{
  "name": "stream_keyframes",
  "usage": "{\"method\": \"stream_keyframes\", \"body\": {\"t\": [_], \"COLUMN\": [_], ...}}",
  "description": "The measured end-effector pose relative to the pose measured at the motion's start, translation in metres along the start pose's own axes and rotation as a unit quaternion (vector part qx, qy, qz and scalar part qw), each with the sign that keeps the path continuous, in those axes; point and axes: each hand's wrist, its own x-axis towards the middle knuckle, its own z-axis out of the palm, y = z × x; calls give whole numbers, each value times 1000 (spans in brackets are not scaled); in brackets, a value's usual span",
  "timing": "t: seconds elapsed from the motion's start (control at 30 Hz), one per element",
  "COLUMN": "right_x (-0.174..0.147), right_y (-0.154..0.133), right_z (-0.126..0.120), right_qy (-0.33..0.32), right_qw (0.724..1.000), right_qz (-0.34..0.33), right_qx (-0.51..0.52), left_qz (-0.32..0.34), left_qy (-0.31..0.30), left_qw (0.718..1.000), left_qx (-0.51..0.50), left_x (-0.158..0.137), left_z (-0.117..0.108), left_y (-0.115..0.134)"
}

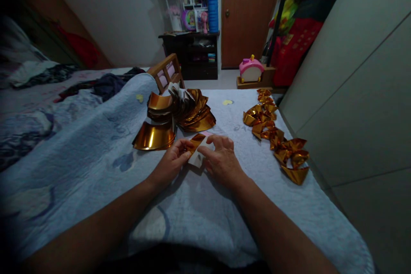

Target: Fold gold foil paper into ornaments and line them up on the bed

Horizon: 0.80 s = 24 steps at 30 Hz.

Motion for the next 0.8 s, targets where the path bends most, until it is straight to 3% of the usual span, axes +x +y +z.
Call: {"method": "stream_keyframes", "body": {"t": [0.17,0.37,0.6,0.7,0.8], "right_x": [2,2,5,6,7], "right_y": [-2,1,3,4,4], "right_z": [0,4,6,9,13], "right_qy": [-67,-125,-132,-129,-122], "right_qw": [994,983,978,976,975], "right_qz": [-56,-59,-37,-21,1], "right_qx": [73,120,160,175,183], "left_qz": [17,43,143,138,116], "left_qy": [-24,-52,-29,-27,-63], "left_qw": [997,978,915,905,897], "left_qx": [71,195,375,401,422], "left_x": [-1,-2,-1,-1,-1], "left_z": [-2,-4,-5,-5,-6], "left_y": [0,-3,-4,-3,-2]}}
